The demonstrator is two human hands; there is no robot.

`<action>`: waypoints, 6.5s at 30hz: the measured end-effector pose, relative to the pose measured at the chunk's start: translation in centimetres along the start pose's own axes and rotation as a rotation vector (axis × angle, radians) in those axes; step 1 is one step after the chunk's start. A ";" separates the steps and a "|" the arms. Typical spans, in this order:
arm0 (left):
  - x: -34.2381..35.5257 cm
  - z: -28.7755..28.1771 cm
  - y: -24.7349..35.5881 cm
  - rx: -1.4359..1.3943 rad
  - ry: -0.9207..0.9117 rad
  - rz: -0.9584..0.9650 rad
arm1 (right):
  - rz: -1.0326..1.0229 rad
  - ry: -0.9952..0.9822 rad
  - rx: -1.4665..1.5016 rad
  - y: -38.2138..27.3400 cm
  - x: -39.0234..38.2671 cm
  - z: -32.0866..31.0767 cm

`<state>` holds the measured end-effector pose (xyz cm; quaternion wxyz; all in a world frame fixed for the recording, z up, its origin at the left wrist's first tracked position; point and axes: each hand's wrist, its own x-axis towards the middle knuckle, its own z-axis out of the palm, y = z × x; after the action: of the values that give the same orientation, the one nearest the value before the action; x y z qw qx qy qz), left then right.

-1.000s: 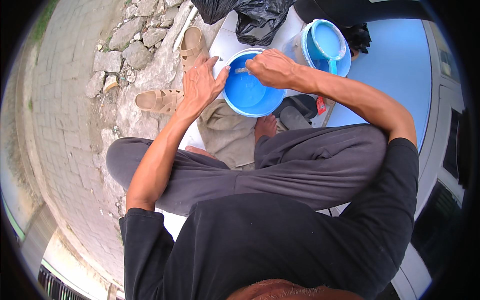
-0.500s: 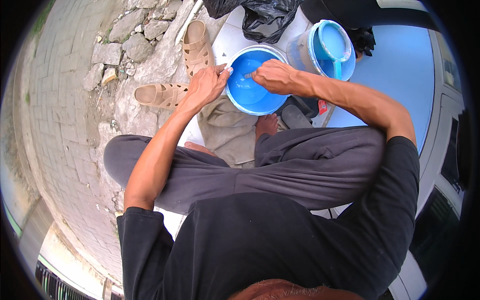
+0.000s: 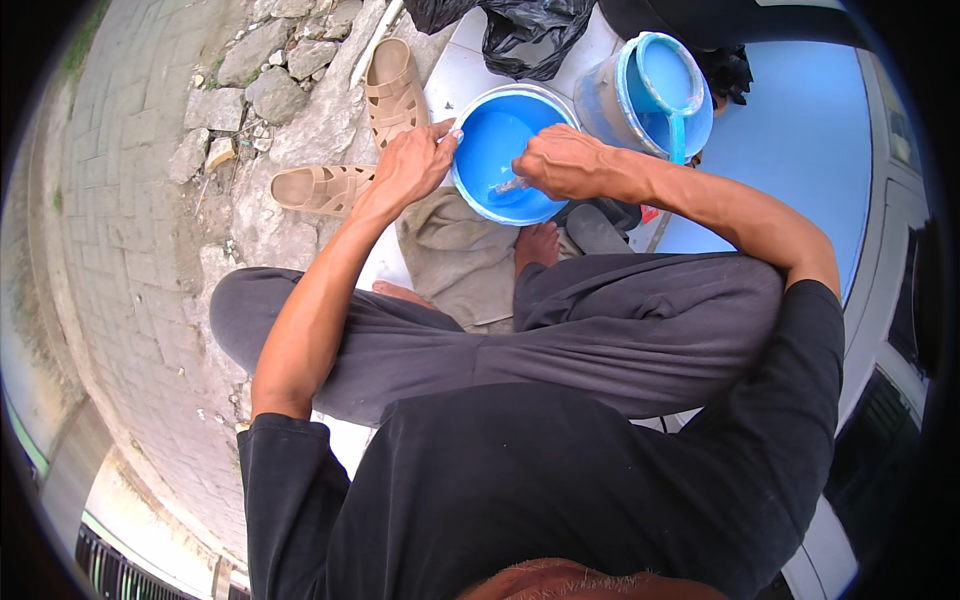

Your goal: The person mixes blue paint in a bucket using a paintbrush, occasionally pouring more liquid from another container into the bucket.

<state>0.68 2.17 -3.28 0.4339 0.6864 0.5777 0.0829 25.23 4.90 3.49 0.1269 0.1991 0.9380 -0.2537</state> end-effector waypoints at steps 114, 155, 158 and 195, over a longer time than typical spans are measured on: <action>0.7 -0.1 -0.8 0.038 0.035 0.117 | -0.154 -0.072 -0.135 1.2 2.0 1.3; 0.8 -0.7 -0.1 0.014 -0.049 0.048 | 0.109 0.060 -0.380 3.0 3.9 0.5; 0.7 -0.7 0.0 0.029 -0.048 0.027 | 0.117 0.090 -0.330 2.8 3.1 0.8; 0.3 -0.6 0.1 0.038 0.002 0.043 | -0.048 0.123 -0.144 0.6 3.9 1.7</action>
<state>0.46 2.76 -2.98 0.4185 0.7066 0.5647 0.0820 22.29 5.69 0.48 0.0769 0.1822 0.9644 -0.1758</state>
